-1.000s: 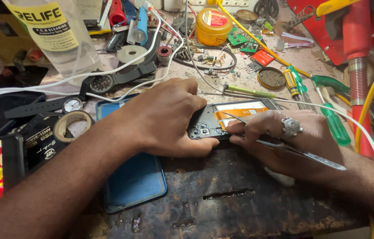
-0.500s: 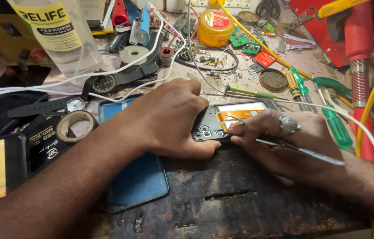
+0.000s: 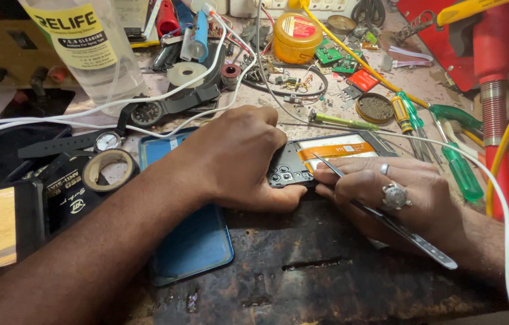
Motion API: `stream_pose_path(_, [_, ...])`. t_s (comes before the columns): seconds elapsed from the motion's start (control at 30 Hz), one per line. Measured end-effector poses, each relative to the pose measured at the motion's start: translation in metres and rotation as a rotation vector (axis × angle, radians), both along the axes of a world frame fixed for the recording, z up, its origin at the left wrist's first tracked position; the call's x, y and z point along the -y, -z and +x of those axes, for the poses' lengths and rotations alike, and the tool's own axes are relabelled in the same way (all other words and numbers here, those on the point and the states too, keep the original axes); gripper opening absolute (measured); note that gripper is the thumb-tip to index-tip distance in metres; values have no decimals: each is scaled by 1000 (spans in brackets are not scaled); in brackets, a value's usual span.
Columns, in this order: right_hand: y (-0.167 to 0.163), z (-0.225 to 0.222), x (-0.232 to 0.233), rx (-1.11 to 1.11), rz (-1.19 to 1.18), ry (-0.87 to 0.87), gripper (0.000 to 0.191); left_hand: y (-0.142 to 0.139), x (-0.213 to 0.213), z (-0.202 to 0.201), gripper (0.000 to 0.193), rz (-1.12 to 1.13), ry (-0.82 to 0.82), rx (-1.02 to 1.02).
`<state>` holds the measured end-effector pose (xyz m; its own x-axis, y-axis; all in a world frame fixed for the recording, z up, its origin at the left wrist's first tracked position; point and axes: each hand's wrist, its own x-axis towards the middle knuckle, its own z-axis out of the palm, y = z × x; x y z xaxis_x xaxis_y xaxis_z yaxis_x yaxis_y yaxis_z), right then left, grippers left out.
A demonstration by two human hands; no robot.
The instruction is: The person uses a metal prying tool to separate the screen from the back cover of a smartphone. They then use a screwdriver and tweezers to remove screws and a metal bracket from the internal chassis, exposing the battery and camera module.
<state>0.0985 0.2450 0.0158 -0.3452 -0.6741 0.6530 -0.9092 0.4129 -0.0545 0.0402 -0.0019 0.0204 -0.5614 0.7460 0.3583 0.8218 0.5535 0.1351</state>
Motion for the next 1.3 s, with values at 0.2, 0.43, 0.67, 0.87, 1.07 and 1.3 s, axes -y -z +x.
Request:
stream_pose_path(0.2, [-7,-4,-3,-89,87,-87,26,-1,-2,1,69,-14,-29,6])
stream_pose_path(0.43, [10,-7,-2,18,-60,16,23,-3,2,4,70,-6,-28,17])
stream_pose_path(0.67, [10,-10,-6,-39,55,7,24,-5,6,4,73,-11,-9,72])
stream_pose_path(0.87, [8,-11,-4,-11,60,-63,22,-6,6,5,78,-22,-14,71])
stream_pose_path(1.07, [9,-12,-8,13,100,-21,22,-7,5,6,79,-15,-11,100])
stream_pose_path(1.3, [9,-12,-12,105,-2,102,24,-8,13,-3,37,111,54,210])
